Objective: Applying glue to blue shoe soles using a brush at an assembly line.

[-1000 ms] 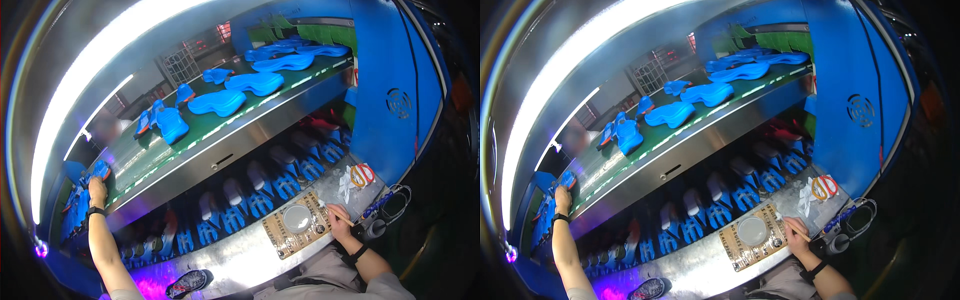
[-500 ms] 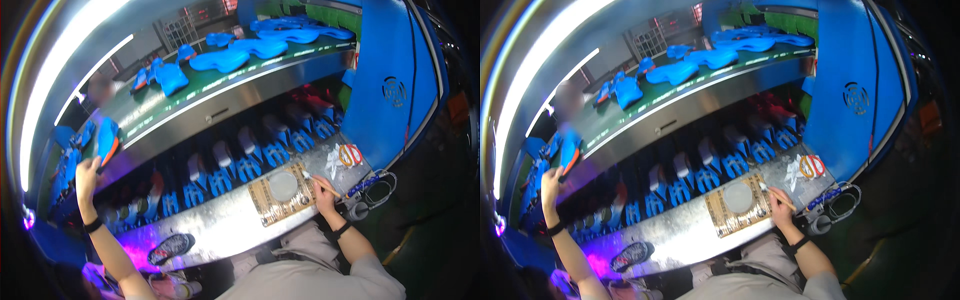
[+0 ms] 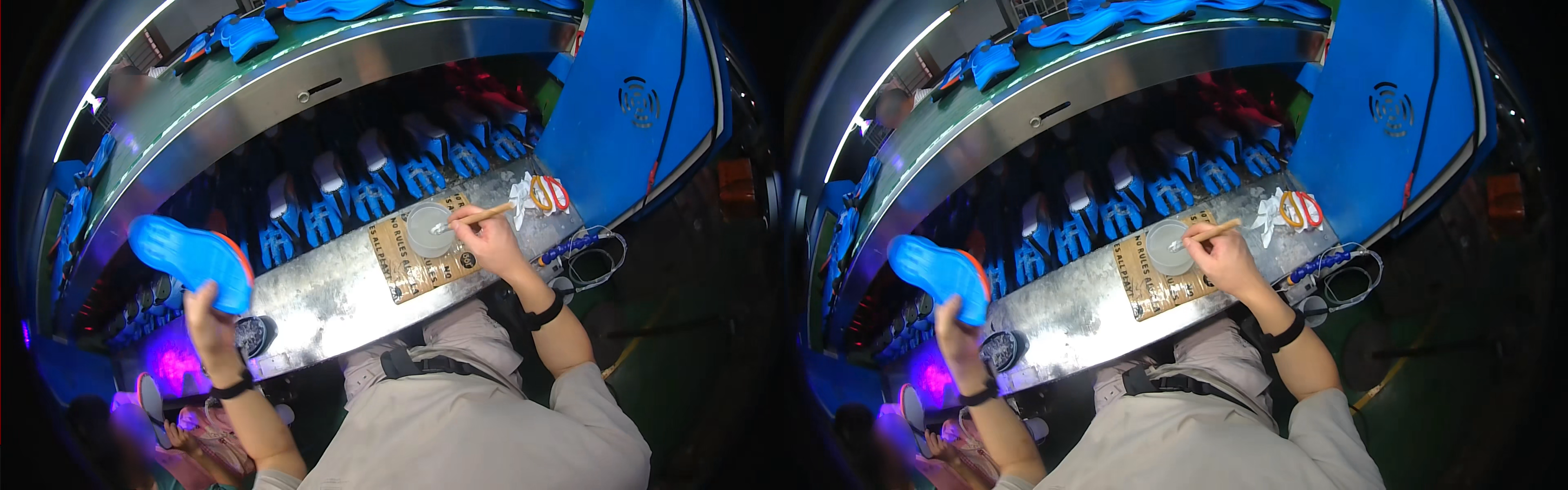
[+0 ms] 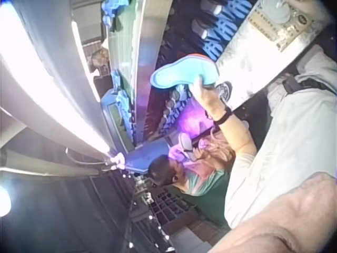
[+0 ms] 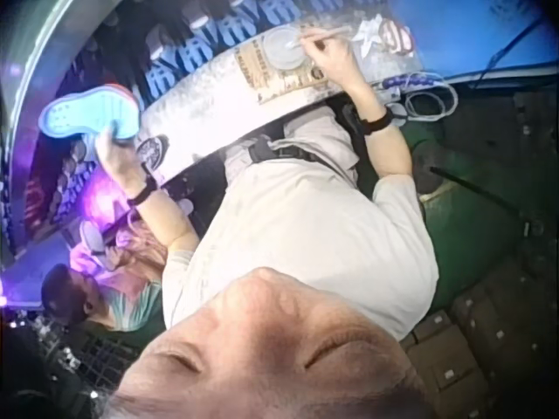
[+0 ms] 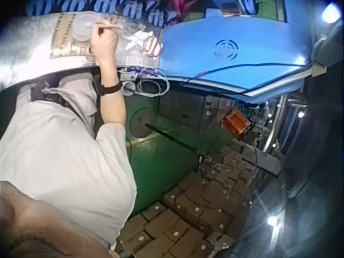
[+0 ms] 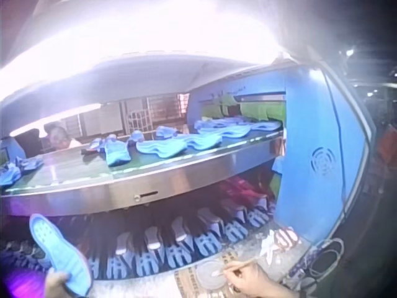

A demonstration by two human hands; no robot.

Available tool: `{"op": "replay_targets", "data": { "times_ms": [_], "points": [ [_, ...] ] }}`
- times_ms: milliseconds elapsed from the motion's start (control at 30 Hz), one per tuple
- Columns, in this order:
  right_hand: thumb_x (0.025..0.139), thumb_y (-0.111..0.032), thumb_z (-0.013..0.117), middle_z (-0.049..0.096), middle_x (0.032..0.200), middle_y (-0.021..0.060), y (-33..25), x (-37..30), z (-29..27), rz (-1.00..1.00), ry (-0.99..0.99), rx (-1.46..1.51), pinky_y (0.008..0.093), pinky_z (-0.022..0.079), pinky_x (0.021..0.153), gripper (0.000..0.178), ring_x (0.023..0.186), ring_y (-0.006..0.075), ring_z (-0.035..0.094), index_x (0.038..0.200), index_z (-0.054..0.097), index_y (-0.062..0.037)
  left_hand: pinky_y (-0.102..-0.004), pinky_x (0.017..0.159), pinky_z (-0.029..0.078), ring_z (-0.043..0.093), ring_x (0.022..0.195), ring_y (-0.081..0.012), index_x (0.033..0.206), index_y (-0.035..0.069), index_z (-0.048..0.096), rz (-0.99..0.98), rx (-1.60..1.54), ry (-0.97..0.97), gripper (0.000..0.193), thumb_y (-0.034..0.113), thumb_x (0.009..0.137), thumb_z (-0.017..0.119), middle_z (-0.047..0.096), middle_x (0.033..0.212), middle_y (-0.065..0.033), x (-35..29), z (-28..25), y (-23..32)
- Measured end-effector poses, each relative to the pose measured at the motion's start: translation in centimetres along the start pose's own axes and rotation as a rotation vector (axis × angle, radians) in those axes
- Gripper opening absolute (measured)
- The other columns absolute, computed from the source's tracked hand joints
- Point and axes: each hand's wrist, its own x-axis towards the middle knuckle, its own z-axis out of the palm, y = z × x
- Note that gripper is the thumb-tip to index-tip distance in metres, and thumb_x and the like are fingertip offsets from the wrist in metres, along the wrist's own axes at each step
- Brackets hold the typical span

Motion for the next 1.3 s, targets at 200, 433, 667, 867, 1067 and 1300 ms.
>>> {"op": "replay_targets", "data": {
  "times_ms": [200,433,667,867,1067,1300],
  "points": [
    [0.093,-0.019,0.066,0.063,0.067,0.0087,-0.9,0.4,0.7,0.027,0.001,-0.137,0.0292,0.045,0.057,0.018,0.059,0.0126,0.058,0.096,0.071,-0.0027,-0.0537,0.093,0.056,0.058,0.124,-0.0441,0.146,-0.006,0.043,-0.411,-0.499,-0.099,0.077,0.042,0.087,0.059,0.055,0.138,-0.0301,-8.4,2.2,-11.3],
    [0.094,-0.012,0.067,0.067,0.077,0.0052,-0.4,-0.1,1.1,-0.033,0.075,-0.019,0.0274,0.046,0.061,0.014,0.068,0.0108,0.059,0.1,0.071,-0.0009,-0.0613,0.099,0.048,0.043,0.137,-0.052,0.158,0.007,0.028,-0.507,-1.002,-0.075,0.086,0.044,0.089,0.063,0.036,0.154,-0.0313,-12.5,3.2,-14.1],
    [0.095,-0.01,0.066,0.071,0.094,0.0086,-3.6,-2.7,5.1,0.034,-0.126,0.279,0.0285,0.052,0.075,0.017,0.082,0.0153,0.065,0.105,0.071,0.0014,-0.0474,0.106,0.048,0.059,0.125,-0.0352,0.155,0.0,0.028,-0.362,-0.421,-0.223,0.092,0.023,0.082,0.078,0.055,0.138,-0.0199,-11.5,5.0,-10.6],
    [0.092,-0.008,0.068,0.073,0.098,0.0114,-6.3,-2.8,8.6,-0.234,-0.294,0.338,0.0334,0.053,0.077,0.018,0.086,0.0193,0.068,0.108,0.071,0.0003,-0.0449,0.106,0.048,0.059,0.125,-0.0319,0.155,-0.001,0.027,-0.412,-0.391,-0.306,0.099,0.024,0.079,0.084,0.055,0.138,-0.0182,-11.7,7.4,-9.1],
    [0.09,-0.007,0.068,0.073,0.095,0.013,-7.4,-1.4,9.2,-0.367,-0.254,0.245,0.0359,0.054,0.078,0.016,0.085,0.0264,0.068,0.104,0.071,0.0002,-0.0447,0.107,0.047,0.058,0.125,-0.032,0.156,-0.003,0.025,-0.41,-0.368,-0.356,0.103,0.027,0.078,0.085,0.055,0.137,-0.0183,-12.1,8.1,-8.5],
    [0.085,-0.004,0.069,0.072,0.089,0.0121,-6.8,-1.9,9.1,-0.476,-0.289,0.197,0.0374,0.052,0.073,0.015,0.082,0.0277,0.067,0.099,0.072,-0.0007,-0.0446,0.104,0.05,0.062,0.121,-0.0326,0.156,-0.004,0.025,-0.439,-0.371,-0.413,0.104,0.033,0.079,0.084,0.057,0.134,-0.019,-11.5,8.1,-8.0]
  ]
}}
